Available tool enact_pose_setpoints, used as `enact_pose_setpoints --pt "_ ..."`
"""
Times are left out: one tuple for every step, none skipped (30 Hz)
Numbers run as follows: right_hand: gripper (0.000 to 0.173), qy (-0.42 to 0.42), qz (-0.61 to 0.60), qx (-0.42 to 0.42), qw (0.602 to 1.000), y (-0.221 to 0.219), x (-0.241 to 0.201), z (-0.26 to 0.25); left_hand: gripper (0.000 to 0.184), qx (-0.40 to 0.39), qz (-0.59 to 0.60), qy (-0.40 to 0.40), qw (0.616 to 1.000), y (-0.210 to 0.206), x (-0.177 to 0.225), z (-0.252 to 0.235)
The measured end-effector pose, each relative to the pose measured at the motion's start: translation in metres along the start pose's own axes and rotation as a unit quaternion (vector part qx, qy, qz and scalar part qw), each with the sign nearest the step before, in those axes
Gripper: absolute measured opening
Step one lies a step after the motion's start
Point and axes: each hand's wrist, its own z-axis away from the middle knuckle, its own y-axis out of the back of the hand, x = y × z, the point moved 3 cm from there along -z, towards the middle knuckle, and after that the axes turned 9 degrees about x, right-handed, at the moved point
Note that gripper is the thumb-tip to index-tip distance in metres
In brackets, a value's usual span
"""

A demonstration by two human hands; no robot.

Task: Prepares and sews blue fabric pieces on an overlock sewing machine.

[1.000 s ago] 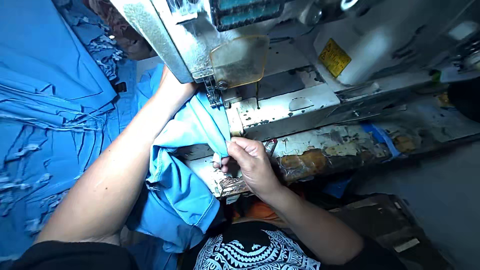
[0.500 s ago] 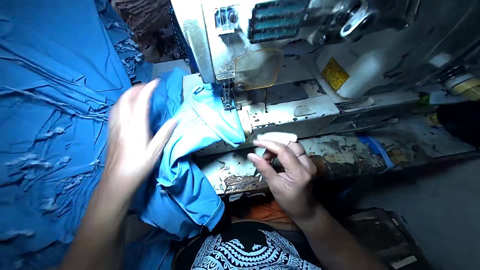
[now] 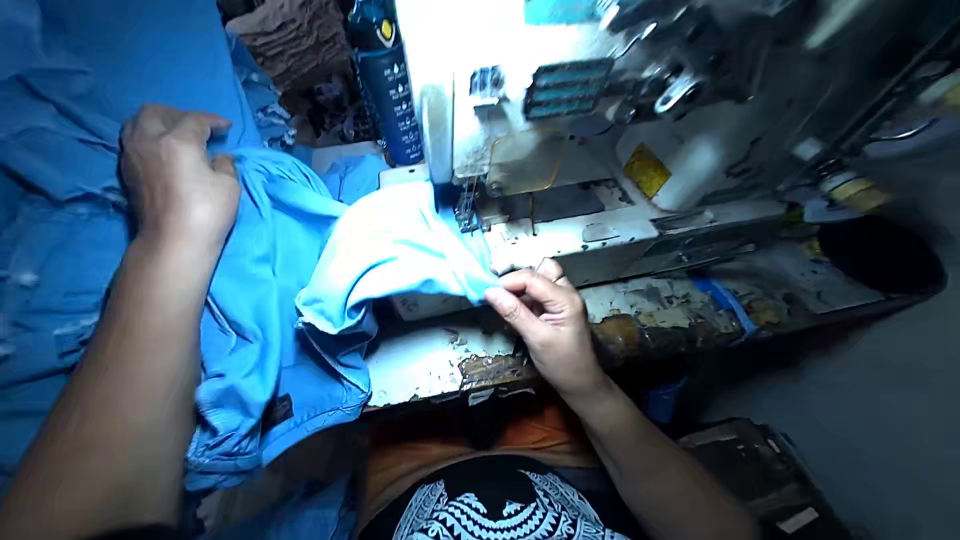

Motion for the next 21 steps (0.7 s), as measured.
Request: enact_pose_setpoints --pt "0.009 0.001 -0.005 0.006 1.0 -0.001 0.0 -0.001 0.033 0.022 0.03 -0.037 0.999 0.007 0.02 0.003" --pt "0.009 0.0 -0.006 0.009 1.0 -0.001 0.0 -0.001 0.031 0.044 0.078 -0.09 0.992 0.015 0.048 0.016" --pt "0.009 -0.001 -0.005 0.008 1.0 -0.001 0.0 0.0 0.027 0.048 0.138 -0.147 0.978 0.018 0.078 0.039" --pt "0.009 0.002 0.0 0.003 1.0 -0.002 -0.001 0.0 0.024 0.035 0.203 -0.211 0.955 0.014 0.103 0.063" --pt "0.009 0.009 0.003 -0.004 1.0 -0.002 -0.001 -0.002 0.022 0.012 0.244 -0.273 0.931 0.003 0.12 0.084" --pt "0.01 0.018 0.006 -0.008 1.0 -0.002 -0.002 -0.004 0.021 0.0 0.253 -0.313 0.916 -0.012 0.129 0.097" --pt "0.01 0.028 0.012 -0.007 1.0 -0.001 -0.002 -0.005 0.019 0.01 0.265 -0.324 0.908 -0.026 0.132 0.104" --pt "0.01 0.039 0.013 0.003 0.999 0.001 -0.002 -0.006 0.016 0.038 0.289 -0.311 0.905 -0.035 0.131 0.103" --pt "0.01 0.049 0.009 0.015 0.999 0.002 -0.001 -0.005 0.015 0.069 0.313 -0.281 0.905 -0.035 0.129 0.098" --pt "0.01 0.052 0.001 0.022 0.998 0.0 0.0 -0.001 0.015 0.1 0.322 -0.25 0.907 -0.029 0.127 0.089" --pt "0.009 0.049 -0.012 0.016 0.999 -0.01 0.0 0.005 0.015 0.127 0.317 -0.227 0.912 -0.019 0.128 0.081" --pt "0.009 0.046 -0.023 -0.018 0.998 -0.029 0.0 0.013 0.014 0.149 0.303 -0.21 0.918 -0.008 0.129 0.075" --pt "0.012 0.059 -0.02 -0.082 0.995 -0.054 -0.004 0.021 0.013 0.167 0.29 -0.198 0.922 0.0 0.132 0.07" --pt "0.02 0.08 0.007 -0.178 0.981 -0.08 -0.007 0.03 0.012 0.182 0.28 -0.189 0.924 0.004 0.136 0.067" --pt "0.029 0.103 0.034 -0.288 0.952 -0.101 -0.011 0.035 0.012 0.193 0.276 -0.184 0.923 0.006 0.14 0.065" --pt "0.032 0.128 0.048 -0.368 0.92 -0.114 -0.013 0.039 0.012 0.203 0.279 -0.179 0.921 0.006 0.141 0.064" --pt "0.026 0.154 0.048 -0.384 0.909 -0.116 -0.014 0.042 0.012 0.213 0.282 -0.175 0.919 0.005 0.141 0.065" --pt "0.018 0.178 0.033 -0.335 0.925 -0.107 -0.013 0.042 0.012 0.22 0.289 -0.169 0.916 0.004 0.139 0.067" --pt "0.015 0.2 0.028 -0.241 0.949 -0.089 -0.011 0.038 0.012 0.224 0.3 -0.163 0.913 0.003 0.137 0.069" --pt "0.015 0.217 0.039 -0.134 0.966 -0.069 -0.007 0.029 0.012 0.23 0.31 -0.157 0.909 0.002 0.134 0.071" --pt "0.013 0.227 0.063 -0.039 0.971 -0.048 -0.003 0.013 0.012 0.236 0.32 -0.154 0.905 0.0 0.133 0.074"
